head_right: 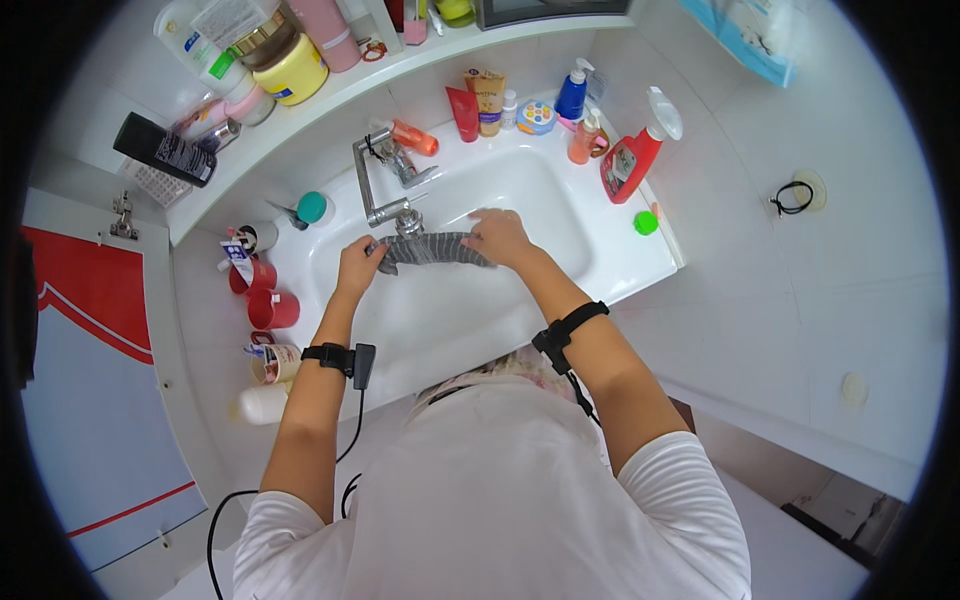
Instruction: The person washes a rag in a bathroom sink, rubbing it under running water, squeezing it, and hanging a bag from a wall hook.
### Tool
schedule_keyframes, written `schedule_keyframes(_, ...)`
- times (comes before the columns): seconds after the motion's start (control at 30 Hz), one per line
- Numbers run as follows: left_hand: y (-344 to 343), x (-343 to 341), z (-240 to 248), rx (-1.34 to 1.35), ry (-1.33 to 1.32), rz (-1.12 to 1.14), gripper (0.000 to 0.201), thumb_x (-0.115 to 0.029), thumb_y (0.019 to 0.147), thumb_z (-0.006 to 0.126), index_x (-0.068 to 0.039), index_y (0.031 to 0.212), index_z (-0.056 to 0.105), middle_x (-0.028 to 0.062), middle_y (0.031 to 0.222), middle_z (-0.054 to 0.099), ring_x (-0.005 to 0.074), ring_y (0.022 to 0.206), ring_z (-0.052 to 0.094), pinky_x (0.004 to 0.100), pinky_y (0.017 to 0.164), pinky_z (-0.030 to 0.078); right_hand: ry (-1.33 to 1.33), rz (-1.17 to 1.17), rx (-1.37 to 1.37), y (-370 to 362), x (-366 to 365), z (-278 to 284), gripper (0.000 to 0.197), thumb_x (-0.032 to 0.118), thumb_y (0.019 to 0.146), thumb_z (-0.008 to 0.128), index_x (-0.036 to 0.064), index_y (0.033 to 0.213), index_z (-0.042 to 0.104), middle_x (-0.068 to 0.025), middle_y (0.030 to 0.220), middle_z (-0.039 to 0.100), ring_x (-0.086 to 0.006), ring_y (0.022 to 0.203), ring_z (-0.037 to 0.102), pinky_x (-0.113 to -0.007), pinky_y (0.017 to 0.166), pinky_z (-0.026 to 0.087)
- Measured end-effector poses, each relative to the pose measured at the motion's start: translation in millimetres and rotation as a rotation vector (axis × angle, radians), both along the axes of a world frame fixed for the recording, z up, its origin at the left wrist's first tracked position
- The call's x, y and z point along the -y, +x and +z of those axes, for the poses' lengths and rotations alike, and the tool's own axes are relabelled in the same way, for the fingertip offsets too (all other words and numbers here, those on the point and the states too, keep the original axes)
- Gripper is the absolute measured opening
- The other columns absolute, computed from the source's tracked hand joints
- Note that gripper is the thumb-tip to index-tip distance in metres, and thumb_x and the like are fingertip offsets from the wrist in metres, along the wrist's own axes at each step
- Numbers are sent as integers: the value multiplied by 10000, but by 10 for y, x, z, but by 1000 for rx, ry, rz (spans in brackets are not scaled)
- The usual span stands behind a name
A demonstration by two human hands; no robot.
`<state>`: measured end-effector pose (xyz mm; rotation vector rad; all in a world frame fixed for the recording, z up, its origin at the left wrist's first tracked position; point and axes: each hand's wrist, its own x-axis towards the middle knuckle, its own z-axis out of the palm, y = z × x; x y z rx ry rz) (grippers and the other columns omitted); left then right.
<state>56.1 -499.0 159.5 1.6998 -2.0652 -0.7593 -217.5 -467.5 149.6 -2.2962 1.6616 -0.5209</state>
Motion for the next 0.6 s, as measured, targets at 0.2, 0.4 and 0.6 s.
schedule_keyframes(0.2,41,-32,-3,-693,481,173,116,-161,795,538,-72,723,552,-18,628,530,60,528,507,188,469,392,517,34,488,58,-68,143,246,244,809,500,17,857,580,-138,727,569,-280,729,557,-349,652,424)
schedule_keyframes(0.4,274,1,-267,-453,292,-58,221,-207,766,587,12,739,600,16,572,518,93,516,448,238,503,369,591,37,251,179,-55,113,197,190,820,486,18,833,582,-161,920,583,-255,832,545,-320,748,416)
schedule_keyframes(0.6,380,96,-418,-362,337,-77,278,-254,781,567,19,735,600,29,552,505,103,540,448,254,521,368,-9,184,380,275,-89,-73,235,251,823,481,65,870,616,-186,970,565,-279,923,534,-372,814,399)
